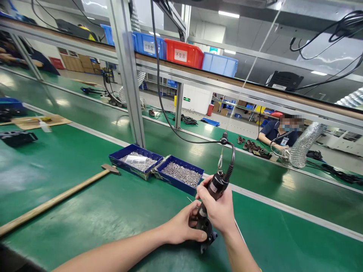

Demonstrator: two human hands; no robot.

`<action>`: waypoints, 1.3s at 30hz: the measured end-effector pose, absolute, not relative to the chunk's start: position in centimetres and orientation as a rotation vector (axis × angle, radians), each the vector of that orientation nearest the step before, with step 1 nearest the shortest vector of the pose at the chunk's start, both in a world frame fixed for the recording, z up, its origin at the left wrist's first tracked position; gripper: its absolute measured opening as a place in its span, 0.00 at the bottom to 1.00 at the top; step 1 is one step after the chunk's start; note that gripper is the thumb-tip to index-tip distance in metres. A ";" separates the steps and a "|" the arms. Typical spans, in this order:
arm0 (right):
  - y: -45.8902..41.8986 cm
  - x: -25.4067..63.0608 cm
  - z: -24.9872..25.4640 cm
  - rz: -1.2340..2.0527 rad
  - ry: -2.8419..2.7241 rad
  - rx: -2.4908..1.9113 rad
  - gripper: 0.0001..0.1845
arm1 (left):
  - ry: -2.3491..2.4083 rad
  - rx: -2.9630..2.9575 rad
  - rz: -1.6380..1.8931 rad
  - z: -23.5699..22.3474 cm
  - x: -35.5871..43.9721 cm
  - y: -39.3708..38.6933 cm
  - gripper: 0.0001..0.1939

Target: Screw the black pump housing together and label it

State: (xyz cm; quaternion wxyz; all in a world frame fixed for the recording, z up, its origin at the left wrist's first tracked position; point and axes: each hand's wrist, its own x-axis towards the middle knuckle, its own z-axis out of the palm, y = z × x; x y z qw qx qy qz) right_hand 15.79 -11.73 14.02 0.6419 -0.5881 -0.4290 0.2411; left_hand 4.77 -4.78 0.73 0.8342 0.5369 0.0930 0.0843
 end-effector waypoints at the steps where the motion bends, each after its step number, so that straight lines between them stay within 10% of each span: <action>1: -11.5 15.6 13.7 0.529 -0.958 -1.350 0.16 | 0.193 1.132 0.181 0.9 4.8 -4.8 0.38; 39: -10.9 15.5 12.1 0.448 -0.856 -1.271 0.15 | 0.159 1.175 0.170 1.3 4.4 -4.6 0.39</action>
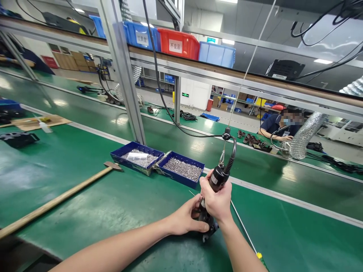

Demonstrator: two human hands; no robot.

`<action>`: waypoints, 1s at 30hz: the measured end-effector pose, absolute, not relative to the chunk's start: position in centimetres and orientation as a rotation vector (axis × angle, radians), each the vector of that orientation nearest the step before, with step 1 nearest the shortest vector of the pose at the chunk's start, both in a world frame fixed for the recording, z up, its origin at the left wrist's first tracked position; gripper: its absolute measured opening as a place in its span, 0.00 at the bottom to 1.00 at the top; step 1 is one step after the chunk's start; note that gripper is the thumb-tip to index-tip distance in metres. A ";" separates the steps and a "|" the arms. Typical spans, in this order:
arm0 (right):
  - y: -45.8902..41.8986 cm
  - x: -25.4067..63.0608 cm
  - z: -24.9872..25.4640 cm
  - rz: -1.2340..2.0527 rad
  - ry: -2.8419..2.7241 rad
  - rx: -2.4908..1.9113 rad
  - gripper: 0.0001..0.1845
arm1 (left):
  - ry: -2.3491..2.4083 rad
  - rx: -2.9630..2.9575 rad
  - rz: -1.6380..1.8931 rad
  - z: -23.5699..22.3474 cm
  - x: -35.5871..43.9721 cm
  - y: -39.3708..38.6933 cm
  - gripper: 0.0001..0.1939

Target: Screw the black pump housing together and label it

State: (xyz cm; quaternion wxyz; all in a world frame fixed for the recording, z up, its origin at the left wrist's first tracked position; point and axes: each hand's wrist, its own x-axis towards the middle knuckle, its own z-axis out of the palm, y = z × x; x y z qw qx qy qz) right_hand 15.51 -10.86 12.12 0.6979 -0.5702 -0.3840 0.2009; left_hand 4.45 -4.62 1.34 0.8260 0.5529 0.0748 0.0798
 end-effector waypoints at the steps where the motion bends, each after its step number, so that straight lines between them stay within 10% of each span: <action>1: -10.9 15.5 12.1 0.429 -0.856 -1.286 0.15 | 0.161 1.177 0.170 1.4 4.5 -4.7 0.39; 22: -10.8 15.0 13.2 0.443 -0.762 -1.252 0.21 | 0.162 1.235 0.214 1.0 4.2 -5.7 0.31; 27: -12.6 20.3 15.2 0.227 -0.719 -1.360 0.23 | 0.077 1.409 0.073 0.9 3.5 -5.3 0.63; 30: -13.5 25.1 13.7 0.068 -0.729 -1.771 0.19 | 0.187 1.480 0.086 1.6 3.2 -5.6 0.57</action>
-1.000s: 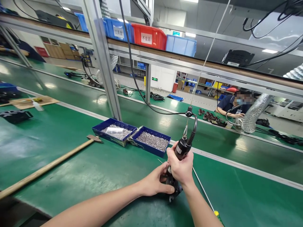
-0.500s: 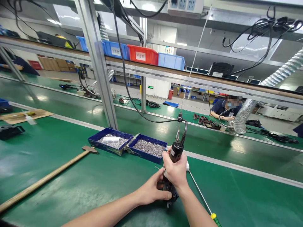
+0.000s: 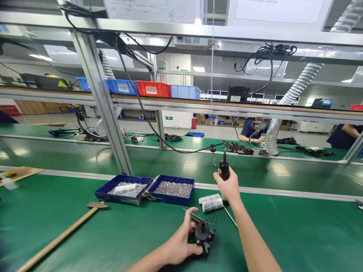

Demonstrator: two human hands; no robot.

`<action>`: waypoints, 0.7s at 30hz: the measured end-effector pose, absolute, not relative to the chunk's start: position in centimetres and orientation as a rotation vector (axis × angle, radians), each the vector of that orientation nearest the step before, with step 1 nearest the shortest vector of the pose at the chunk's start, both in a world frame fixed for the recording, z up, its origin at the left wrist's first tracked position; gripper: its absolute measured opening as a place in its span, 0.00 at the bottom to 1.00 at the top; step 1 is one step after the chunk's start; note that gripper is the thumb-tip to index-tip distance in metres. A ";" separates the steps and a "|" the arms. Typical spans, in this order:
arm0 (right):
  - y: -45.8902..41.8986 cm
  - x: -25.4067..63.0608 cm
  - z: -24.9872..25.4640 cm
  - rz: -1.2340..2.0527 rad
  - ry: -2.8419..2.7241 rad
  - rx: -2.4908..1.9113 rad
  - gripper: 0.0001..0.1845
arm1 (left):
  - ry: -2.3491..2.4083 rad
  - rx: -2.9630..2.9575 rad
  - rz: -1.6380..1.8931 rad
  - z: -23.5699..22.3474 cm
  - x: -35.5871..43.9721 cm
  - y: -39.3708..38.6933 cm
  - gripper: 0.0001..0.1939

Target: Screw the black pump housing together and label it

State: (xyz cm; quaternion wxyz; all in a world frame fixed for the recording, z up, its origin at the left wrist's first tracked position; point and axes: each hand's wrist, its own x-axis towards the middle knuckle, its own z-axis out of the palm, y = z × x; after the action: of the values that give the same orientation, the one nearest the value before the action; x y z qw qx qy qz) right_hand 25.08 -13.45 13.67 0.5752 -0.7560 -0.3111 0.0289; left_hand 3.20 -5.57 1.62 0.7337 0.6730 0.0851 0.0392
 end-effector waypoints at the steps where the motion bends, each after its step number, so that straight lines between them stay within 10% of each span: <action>1: -13.7 26.4 12.8 0.045 -0.736 -1.875 0.16 | 0.255 1.480 0.117 2.0 3.1 -5.8 0.54; 21: -14.6 29.0 10.9 0.149 -0.816 -2.122 0.23 | 0.474 1.496 0.267 3.7 2.1 -6.3 0.27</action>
State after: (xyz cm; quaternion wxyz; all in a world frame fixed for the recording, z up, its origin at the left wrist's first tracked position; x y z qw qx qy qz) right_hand 28.99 -14.63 10.85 0.4184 -0.8459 -0.3255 0.0593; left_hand 2.09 -6.26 3.71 0.6997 0.6714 0.2126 0.1200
